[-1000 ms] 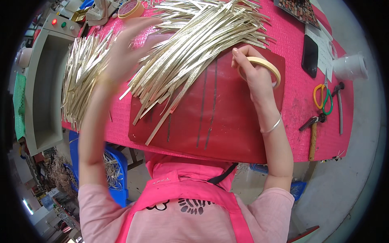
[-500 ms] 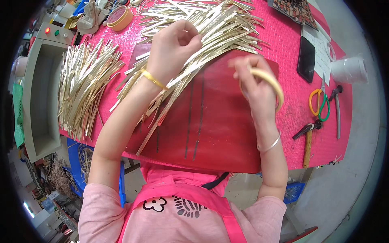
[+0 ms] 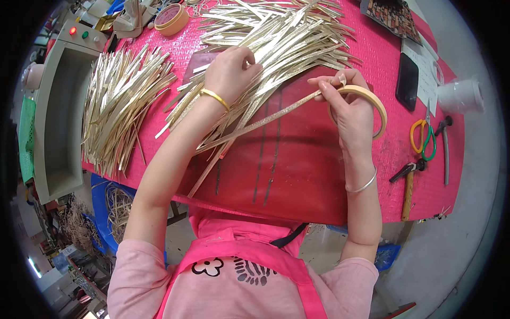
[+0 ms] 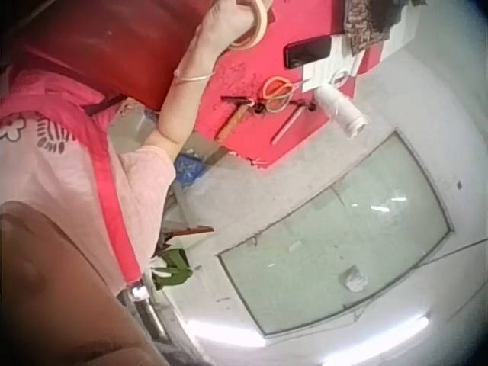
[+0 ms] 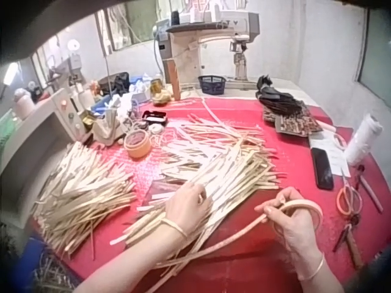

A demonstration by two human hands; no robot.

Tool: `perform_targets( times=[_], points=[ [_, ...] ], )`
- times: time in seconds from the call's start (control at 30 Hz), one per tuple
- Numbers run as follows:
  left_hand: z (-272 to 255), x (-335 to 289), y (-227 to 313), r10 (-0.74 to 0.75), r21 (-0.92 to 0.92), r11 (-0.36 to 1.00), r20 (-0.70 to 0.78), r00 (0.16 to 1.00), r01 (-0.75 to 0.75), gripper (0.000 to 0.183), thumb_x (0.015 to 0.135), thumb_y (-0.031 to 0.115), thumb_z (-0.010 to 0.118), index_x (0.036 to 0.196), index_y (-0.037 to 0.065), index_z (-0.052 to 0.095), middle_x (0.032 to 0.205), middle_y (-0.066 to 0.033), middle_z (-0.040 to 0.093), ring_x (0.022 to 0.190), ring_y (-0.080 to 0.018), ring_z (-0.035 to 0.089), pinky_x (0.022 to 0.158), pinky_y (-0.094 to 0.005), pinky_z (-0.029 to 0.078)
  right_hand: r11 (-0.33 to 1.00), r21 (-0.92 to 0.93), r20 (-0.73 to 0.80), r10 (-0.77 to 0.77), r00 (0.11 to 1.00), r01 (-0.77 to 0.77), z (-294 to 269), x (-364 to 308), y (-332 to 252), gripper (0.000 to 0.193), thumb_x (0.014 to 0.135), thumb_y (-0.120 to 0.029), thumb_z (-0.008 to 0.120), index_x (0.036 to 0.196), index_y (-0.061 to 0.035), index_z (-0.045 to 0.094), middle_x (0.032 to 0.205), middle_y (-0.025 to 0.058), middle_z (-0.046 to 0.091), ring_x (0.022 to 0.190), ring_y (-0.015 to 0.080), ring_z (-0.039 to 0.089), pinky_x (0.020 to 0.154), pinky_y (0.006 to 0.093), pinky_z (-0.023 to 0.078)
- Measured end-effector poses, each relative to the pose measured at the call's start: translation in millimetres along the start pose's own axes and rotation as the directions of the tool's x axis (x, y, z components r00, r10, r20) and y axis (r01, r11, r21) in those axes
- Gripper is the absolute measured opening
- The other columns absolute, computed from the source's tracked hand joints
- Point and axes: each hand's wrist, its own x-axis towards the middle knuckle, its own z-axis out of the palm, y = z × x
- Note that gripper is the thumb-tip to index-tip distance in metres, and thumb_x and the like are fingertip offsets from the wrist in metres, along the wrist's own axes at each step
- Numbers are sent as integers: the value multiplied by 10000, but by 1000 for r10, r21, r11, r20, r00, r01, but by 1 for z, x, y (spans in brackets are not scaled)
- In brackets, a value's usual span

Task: The recorder is applying double-sided tape to strips of gold material, likely for shoe upper construction.

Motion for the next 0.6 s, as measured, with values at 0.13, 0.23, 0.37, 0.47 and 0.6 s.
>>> perform_targets(
  times=[0.13, 0.23, 0.37, 0.47, 0.6],
  points=[
    [-4, -4, 5, -1, -177, 984, -5, 1000, 0, 128, 665, 137, 600, 674, 22, 546, 630, -90, 566, 546, -204, 536, 511, -295, 412, 999, 5, 23, -35, 999, 35, 8, -7, -4, 140, 756, 49, 510, 813, -41, 419, 797, 81, 545, 815, 158, 556, 677, 202, 411],
    [-23, -7, 17, 4, -326, 946, 4, 1000, -2, 100, 670, 102, 607, 676, 18, 554, 628, -86, 571, 544, -196, 544, 514, -275, 419, 993, 116, 48, -32, 998, 26, 14, -10, 0, 177, 739, 64, 525, 822, -49, 417, 858, 74, 539, 777, 127, 539, 715, 197, 396],
    [-37, -7, 34, 127, -370, 914, -137, 982, -169, 91, 701, 78, 593, 686, 1, 549, 633, -79, 579, 554, -159, 556, 506, -254, 420, 984, 157, 10, -80, 997, 78, 27, -5, 3, 221, 713, 66, 563, 841, -47, 422, 822, 42, 515, 748, 80, 504, 677, 178, 405],
    [-48, -16, 49, -69, -712, 683, 158, 985, 162, 102, 735, 87, 573, 754, -5, 533, 646, -87, 583, 573, -154, 569, 501, -245, 428, 980, 122, -49, -152, 987, 157, 34, -1, 3, 247, 695, 59, 594, 861, -44, 444, 815, 40, 519, 725, 72, 497, 645, 175, 413],
    [-57, -27, 61, -107, -804, 11, 590, 801, 594, 208, 781, 99, 539, 912, -56, 492, 696, -110, 582, 605, -142, 580, 514, -199, 446, 982, 110, -46, -151, 988, 155, 35, -2, 0, 240, 690, 50, 605, 844, -46, 449, 808, 35, 520, 722, 72, 497, 648, 177, 416]
  ],
)
